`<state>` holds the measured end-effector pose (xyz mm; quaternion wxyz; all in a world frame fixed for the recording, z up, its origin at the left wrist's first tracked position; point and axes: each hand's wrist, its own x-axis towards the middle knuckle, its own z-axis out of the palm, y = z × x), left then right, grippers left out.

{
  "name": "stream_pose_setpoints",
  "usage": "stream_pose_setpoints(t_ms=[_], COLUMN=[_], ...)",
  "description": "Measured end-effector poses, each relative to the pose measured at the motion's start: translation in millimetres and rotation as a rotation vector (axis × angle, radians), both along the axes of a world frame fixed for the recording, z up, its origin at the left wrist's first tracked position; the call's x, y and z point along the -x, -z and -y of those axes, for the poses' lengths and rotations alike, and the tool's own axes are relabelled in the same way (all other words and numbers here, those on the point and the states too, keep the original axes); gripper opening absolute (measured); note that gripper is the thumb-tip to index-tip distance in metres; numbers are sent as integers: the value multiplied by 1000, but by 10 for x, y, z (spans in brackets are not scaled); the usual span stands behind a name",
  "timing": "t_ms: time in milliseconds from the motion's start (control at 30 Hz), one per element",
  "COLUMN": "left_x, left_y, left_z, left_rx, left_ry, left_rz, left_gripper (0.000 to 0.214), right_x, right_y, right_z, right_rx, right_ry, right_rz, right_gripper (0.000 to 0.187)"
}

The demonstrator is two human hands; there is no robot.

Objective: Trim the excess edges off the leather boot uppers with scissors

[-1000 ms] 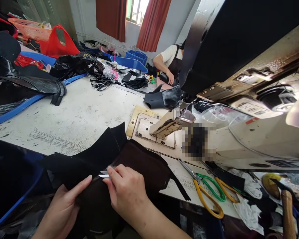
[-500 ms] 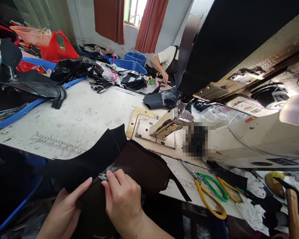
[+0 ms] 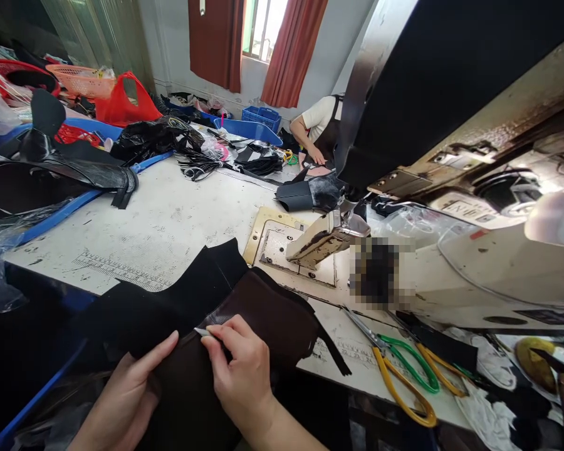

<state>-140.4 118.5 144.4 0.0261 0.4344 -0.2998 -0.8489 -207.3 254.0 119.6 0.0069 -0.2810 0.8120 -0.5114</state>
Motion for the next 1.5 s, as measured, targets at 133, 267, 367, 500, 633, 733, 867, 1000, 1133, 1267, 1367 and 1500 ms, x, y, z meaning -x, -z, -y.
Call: stream_pose_setpoints(t_ms=[133,267,367,500,633,733,867,1000,1133,1267,1367,1500], left_x=[-4,-13,-21,-29,-31,-28,-28,-36,-35,-12,-9,-26], left_y=[19,-2,-23,-26,-30,-41,-48,-42,-41,-43,-41,-44], left_z=[-6,-3,7,7,1,3,5,12,18,10,13,44], left_rx=[15,-23,-30,-24,-4,3,2,16,48,67,67,24], left_ry=[-25,-59,-82,-95,-104,-105,-92,-61,-6,-15,-48,-29], left_rz=[7,-19,-9,9,16,24,29,6,-35,-13,-6,5], left_gripper=[46,41,38,38,40,39,40,46,51,47,42,34], right_x=[-10,-53,-67,-75,-86,-92,-94,-109,-159,-213,-216,-168], right_y=[-78,-139,-174,-207,-228,-245,-271,-291,-272,-200,-126,-45], right_z=[-31,-25,-4,5,2,3,14,38,69,96,111,132], right_rx=[-49,-169,-218,-268,-295,-313,-332,-367,-384,-375,-314,-3], right_ry=[-18,-25,-23,-13,-3,-8,-19,-2,42,85,101,29], right_rz=[-19,-207,-293,-347,-381,-389,-408,-456,-492,-471,-416,-39], right_gripper=[15,21,21,20,21,22,21,22,21,22,23,20])
